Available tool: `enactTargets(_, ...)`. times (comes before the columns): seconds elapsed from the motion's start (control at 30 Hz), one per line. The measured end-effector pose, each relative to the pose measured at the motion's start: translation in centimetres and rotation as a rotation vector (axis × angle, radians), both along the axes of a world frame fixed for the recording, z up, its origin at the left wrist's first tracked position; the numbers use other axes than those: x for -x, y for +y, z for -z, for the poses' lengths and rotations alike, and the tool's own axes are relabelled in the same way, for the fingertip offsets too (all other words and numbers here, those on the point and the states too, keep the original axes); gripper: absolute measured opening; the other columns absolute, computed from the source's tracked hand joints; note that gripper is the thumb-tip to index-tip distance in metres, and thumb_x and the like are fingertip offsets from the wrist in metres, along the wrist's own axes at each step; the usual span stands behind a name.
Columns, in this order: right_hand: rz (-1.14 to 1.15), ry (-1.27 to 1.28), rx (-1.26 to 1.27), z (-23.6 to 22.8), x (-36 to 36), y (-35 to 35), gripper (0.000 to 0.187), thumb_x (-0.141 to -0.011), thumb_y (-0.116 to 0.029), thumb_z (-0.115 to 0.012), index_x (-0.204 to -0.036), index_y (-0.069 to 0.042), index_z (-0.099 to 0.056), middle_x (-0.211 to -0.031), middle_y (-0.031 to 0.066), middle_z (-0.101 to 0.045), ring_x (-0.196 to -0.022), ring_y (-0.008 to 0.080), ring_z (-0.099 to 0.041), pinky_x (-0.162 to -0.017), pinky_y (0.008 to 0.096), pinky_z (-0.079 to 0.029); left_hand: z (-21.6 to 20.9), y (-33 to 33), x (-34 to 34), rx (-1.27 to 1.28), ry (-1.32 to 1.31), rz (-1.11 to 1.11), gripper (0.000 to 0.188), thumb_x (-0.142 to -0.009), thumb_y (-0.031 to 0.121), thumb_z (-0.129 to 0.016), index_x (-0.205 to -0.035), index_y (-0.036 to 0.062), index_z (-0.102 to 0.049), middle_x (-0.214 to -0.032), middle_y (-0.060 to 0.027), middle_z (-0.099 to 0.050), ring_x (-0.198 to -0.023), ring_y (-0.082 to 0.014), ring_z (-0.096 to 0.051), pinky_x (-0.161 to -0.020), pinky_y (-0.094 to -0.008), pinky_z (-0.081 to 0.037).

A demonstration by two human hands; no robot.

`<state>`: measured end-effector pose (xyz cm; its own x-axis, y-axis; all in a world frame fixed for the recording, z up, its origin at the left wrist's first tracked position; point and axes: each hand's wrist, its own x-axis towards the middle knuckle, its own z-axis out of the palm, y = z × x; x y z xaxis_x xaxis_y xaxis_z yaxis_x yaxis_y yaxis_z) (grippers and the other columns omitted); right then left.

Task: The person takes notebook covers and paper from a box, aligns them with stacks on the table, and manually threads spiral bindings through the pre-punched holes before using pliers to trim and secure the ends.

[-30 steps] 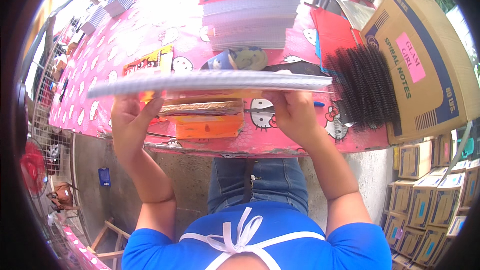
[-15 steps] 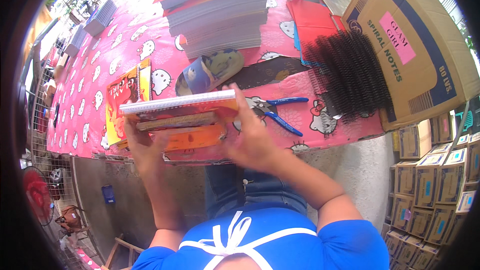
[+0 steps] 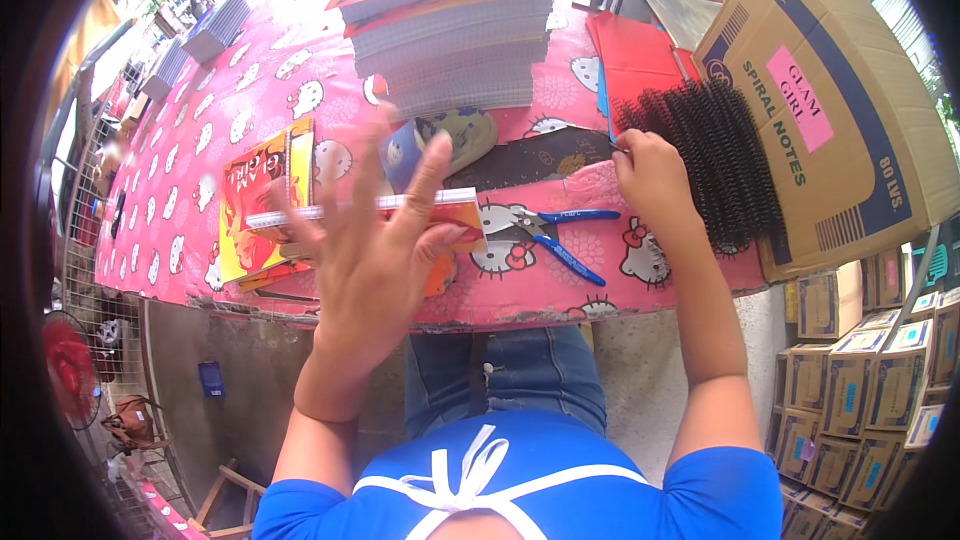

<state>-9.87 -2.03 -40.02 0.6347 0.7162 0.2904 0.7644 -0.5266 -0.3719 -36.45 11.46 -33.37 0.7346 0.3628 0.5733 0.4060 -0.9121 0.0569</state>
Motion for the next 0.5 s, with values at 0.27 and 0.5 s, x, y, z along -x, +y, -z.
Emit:
enactTargets(0.27,-0.497,0.313,-0.479,-6.2,9.4,1.2,0.022,-0.078,-0.001,-0.069,-0.099,-0.003,-0.070,-0.085,0.0094,-0.063,-0.071,0.0160,-0.062,-0.062,0.0280,-0.050,1.2,1.7,-0.8,0.353,-0.363,0.276,0.023,-0.075,0.018,-0.074,-0.097,0.0101,-0.071,-0.092,-0.0047,-0.067,-0.087,-0.0203,-0.061,-0.088,-0.0373,-0.036)
enactTargets(0.5,-0.573,0.260,-0.491,-6.3,8.9,2.1,0.026,-0.068,0.004,-0.074,-0.093,-0.001,-0.070,-0.086,0.0076,-0.062,-0.074,0.0137,-0.060,-0.066,0.0262,-0.049,1.1,1.1,-0.6,0.310,-0.409,0.257,0.018,-0.070,0.017,-0.078,-0.086,0.0108,-0.072,-0.081,-0.0004,-0.066,-0.080,-0.0166,-0.060,-0.087,-0.0334,-0.034)
